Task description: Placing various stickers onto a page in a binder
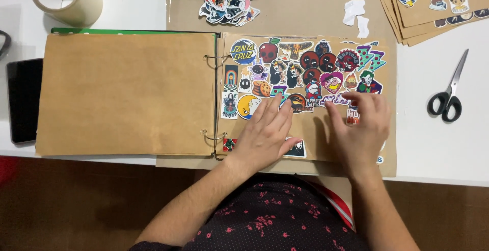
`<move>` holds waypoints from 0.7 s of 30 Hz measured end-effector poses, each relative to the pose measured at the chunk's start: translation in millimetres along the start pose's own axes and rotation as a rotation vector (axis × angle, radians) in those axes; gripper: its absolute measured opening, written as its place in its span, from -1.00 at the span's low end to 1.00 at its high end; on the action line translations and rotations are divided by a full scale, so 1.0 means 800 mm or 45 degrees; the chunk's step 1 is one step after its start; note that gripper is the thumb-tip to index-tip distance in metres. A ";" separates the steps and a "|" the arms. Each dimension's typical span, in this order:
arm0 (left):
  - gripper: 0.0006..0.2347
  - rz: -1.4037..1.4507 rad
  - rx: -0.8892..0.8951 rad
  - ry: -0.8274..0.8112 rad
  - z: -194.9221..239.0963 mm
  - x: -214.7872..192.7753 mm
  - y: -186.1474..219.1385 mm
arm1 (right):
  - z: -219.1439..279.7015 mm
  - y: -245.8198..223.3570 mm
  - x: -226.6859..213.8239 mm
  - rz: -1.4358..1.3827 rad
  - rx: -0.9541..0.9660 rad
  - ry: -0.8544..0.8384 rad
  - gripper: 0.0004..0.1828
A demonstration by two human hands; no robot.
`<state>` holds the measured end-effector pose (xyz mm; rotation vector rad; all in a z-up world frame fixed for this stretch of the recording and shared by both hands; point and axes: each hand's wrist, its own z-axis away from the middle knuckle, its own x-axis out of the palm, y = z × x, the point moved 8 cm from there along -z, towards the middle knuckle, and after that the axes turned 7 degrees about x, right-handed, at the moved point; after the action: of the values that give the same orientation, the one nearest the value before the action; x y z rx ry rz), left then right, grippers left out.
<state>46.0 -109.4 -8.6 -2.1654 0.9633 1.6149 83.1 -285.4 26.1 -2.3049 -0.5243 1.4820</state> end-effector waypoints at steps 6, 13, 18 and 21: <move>-0.32 0.076 0.014 -0.053 -0.016 0.005 -0.004 | 0.038 0.030 -0.033 -0.021 0.058 -0.018 -0.80; -0.29 -0.372 0.155 0.039 -0.029 -0.002 0.007 | 0.052 0.036 -0.069 0.040 -0.036 0.002 -0.84; -0.50 -0.182 0.295 -0.078 -0.043 0.004 0.010 | 0.047 0.052 -0.087 0.065 -0.002 0.018 -0.91; -0.55 -0.191 0.329 -0.154 -0.049 0.008 0.009 | 0.041 0.056 -0.092 0.081 -0.014 0.044 -0.89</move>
<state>71.4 -139.7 0.5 -1.8972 0.8960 1.4458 29.8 -357.3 49.3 -2.3719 -0.4544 1.4682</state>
